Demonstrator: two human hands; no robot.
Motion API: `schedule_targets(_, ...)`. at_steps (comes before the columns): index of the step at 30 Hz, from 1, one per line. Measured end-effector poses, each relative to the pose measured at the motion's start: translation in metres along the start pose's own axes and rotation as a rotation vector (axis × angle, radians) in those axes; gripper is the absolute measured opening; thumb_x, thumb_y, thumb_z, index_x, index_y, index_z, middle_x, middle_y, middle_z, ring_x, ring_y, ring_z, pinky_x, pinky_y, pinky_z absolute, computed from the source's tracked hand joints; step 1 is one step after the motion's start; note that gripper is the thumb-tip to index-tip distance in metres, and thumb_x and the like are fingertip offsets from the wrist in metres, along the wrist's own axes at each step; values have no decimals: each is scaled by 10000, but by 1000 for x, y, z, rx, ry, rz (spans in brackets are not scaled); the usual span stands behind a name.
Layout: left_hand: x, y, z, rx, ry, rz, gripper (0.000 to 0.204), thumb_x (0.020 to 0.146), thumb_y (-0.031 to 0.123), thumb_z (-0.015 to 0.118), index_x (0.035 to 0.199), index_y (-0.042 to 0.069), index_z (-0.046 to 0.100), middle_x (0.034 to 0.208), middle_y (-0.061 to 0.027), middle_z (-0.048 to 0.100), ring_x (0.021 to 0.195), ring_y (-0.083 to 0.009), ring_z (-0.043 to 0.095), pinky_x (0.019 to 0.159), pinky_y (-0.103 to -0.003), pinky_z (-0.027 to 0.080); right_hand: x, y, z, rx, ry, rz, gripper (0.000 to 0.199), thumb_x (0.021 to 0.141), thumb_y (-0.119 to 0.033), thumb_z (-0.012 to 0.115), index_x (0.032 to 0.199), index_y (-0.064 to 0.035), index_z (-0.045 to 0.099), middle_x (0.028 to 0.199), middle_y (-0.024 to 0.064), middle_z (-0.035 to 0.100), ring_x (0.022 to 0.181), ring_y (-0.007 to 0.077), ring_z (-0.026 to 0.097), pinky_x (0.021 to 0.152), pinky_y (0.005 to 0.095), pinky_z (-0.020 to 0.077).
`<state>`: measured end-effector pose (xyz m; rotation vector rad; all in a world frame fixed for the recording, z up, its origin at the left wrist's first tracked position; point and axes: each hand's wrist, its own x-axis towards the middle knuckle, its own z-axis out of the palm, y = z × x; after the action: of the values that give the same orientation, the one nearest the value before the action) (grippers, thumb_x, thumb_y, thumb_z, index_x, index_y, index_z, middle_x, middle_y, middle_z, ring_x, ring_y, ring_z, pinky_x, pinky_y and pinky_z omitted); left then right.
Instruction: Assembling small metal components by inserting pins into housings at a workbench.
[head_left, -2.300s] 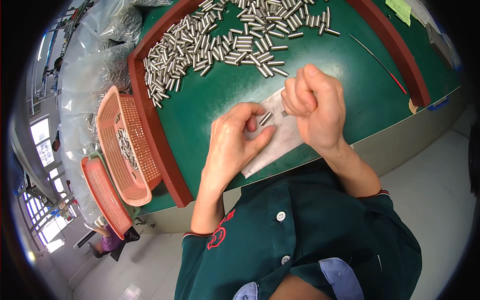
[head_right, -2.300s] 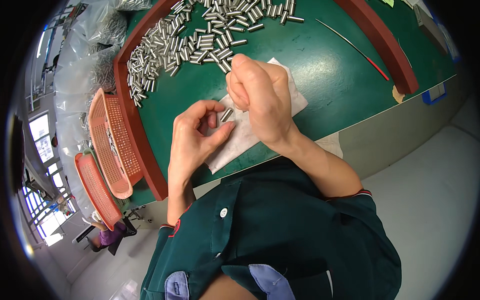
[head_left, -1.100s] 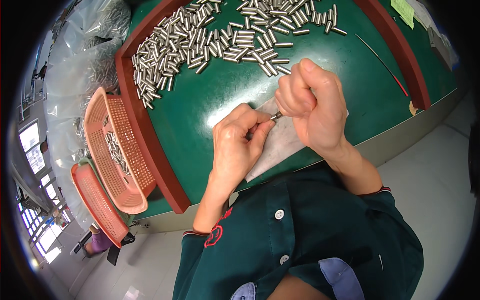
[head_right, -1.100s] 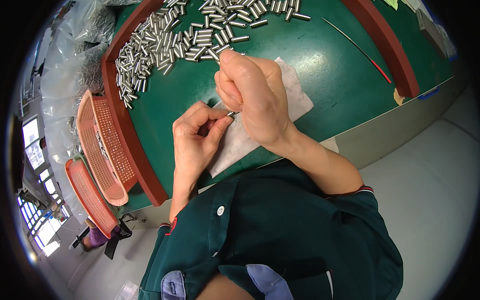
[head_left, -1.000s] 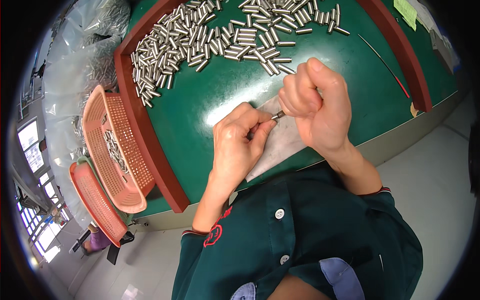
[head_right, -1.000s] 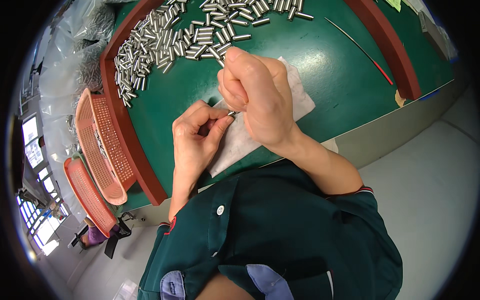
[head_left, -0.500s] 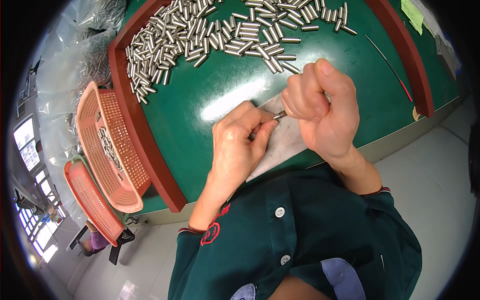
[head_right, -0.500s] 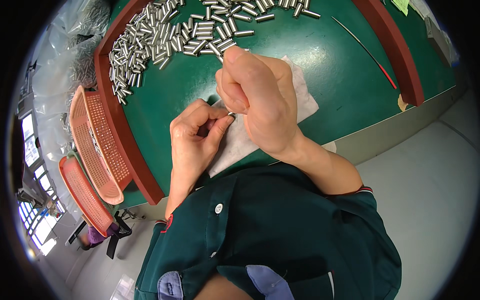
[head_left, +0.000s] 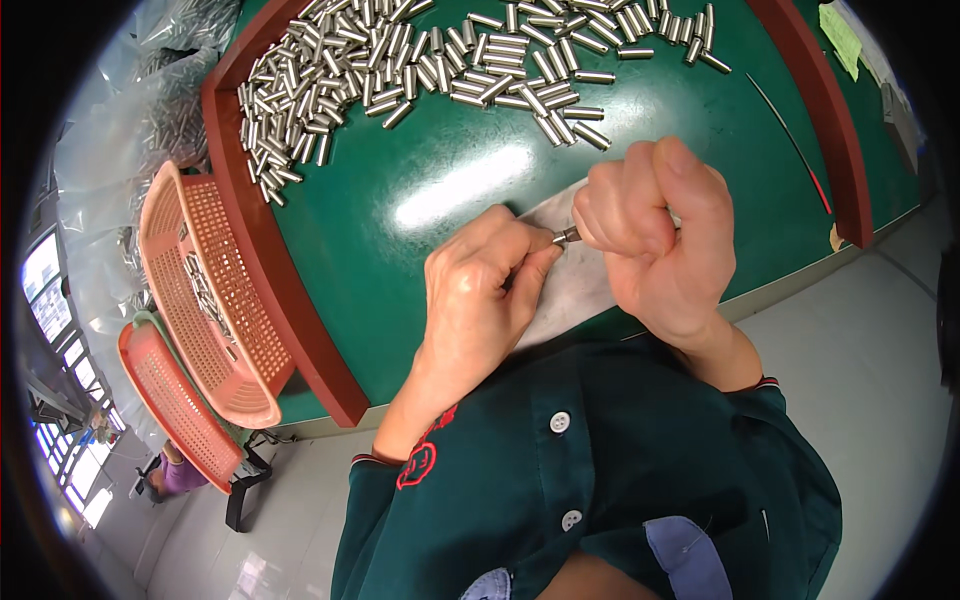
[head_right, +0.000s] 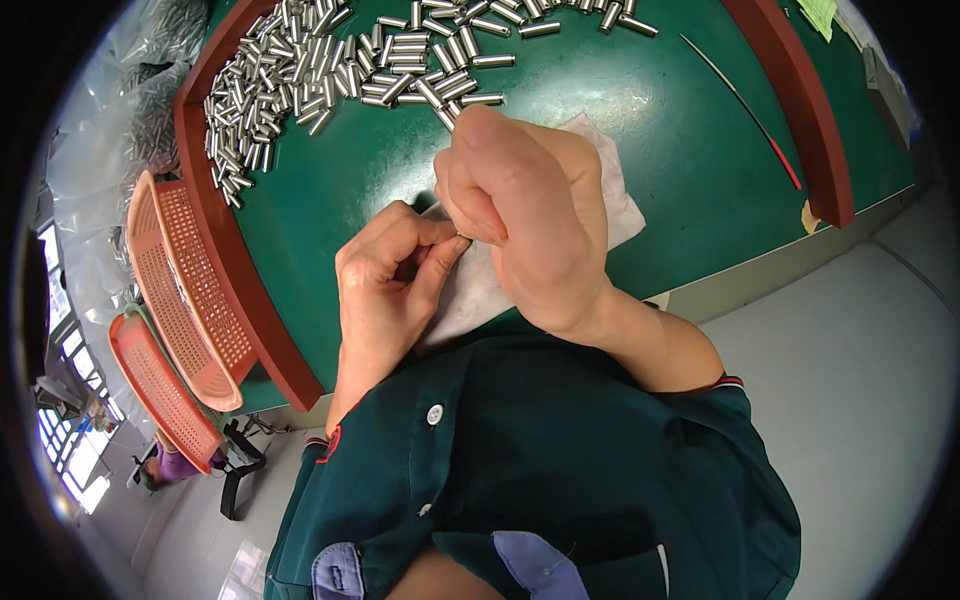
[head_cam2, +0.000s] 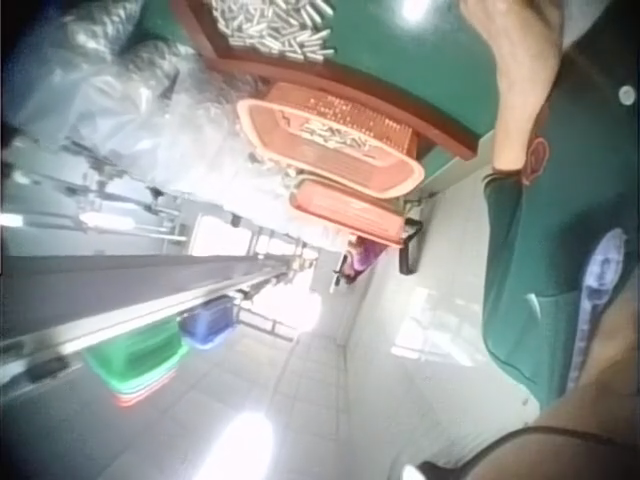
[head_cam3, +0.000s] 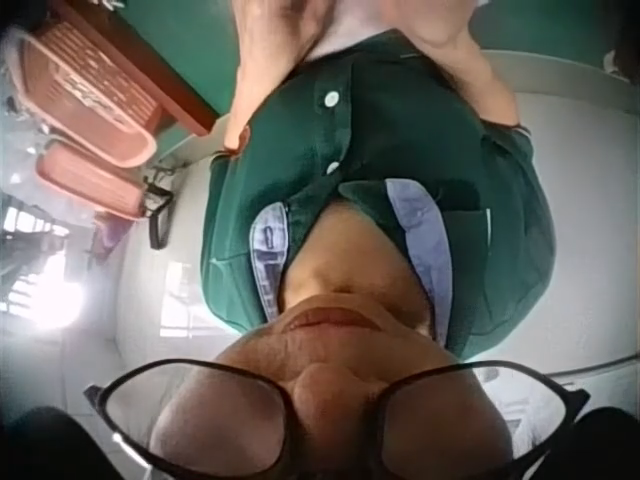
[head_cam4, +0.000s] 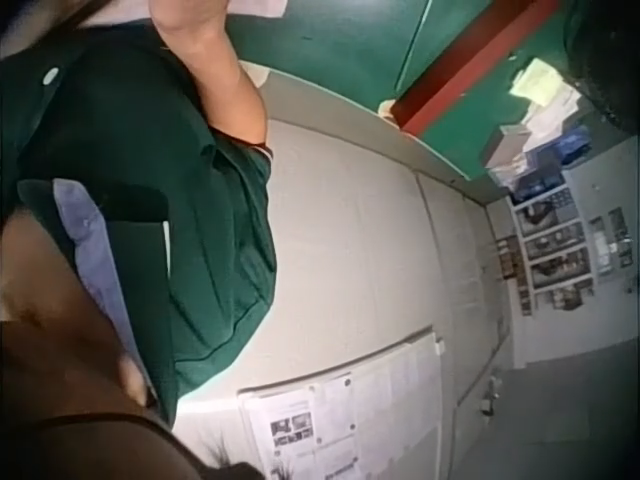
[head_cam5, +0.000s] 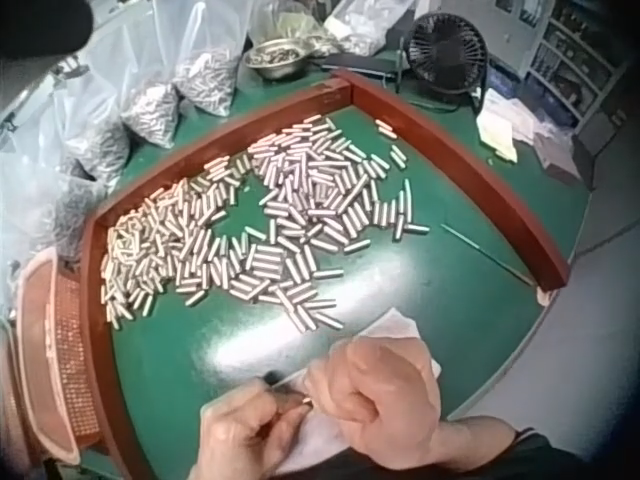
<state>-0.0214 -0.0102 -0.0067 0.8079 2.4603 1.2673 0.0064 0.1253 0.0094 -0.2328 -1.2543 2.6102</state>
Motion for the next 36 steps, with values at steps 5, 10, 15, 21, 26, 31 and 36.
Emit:
schedule_targets(5,0,-2,1,-10,-17,-11,95,627,-38,636,672,2,562,602,-98,472,536,-272,498,474,-341,391,-1,4,0,-22,-4,-18,423,904,-257,296,505,-118,269,426,-34,217,389,74,157,401,255,149)
schedule_targets(10,1,1,-3,-1,0,11,88,635,-32,624,665,4,549,605,-96,470,544,-281,503,470,-355,394,-5,3,9,-137,9,-21,428,895,-250,323,498,-108,251,429,-32,218,395,86,168,410,267,156)
schedule_targets(15,1,3,-2,63,12,56,84,647,-28,615,682,8,547,616,-104,473,548,-287,502,471,-357,393,-9,6,11,-244,9,-144,414,885,-201,340,497,-91,245,448,-18,225,408,100,183,430,272,176)
schedule_targets(21,0,-5,-14,-502,21,-8,86,738,-28,583,798,9,534,777,-27,501,584,-72,433,506,-195,342,-12,-3,-15,108,-21,-158,414,891,-276,280,508,-121,259,436,-30,230,404,85,149,425,266,166)
schedule_targets(26,4,-4,-37,-1342,-3,-255,105,805,127,523,860,43,494,823,-109,519,582,-81,385,464,-183,309,-9,-15,-20,148,-49,-157,406,892,-266,275,511,-125,250,438,-29,223,418,85,127,428,260,165)
schedule_targets(31,33,2,-34,-917,156,-333,91,807,104,549,766,26,528,628,12,446,535,-44,348,454,-196,273,-7,-15,-21,176,-31,-106,402,889,-248,281,507,-124,255,428,-29,219,411,81,124,417,256,161)
schedule_targets(36,63,8,-24,192,256,-80,184,675,119,683,795,10,595,467,-13,376,434,-99,369,433,-266,307,-7,-13,-20,193,-25,-83,406,888,-245,284,500,-126,265,419,-30,224,397,79,133,410,253,163)
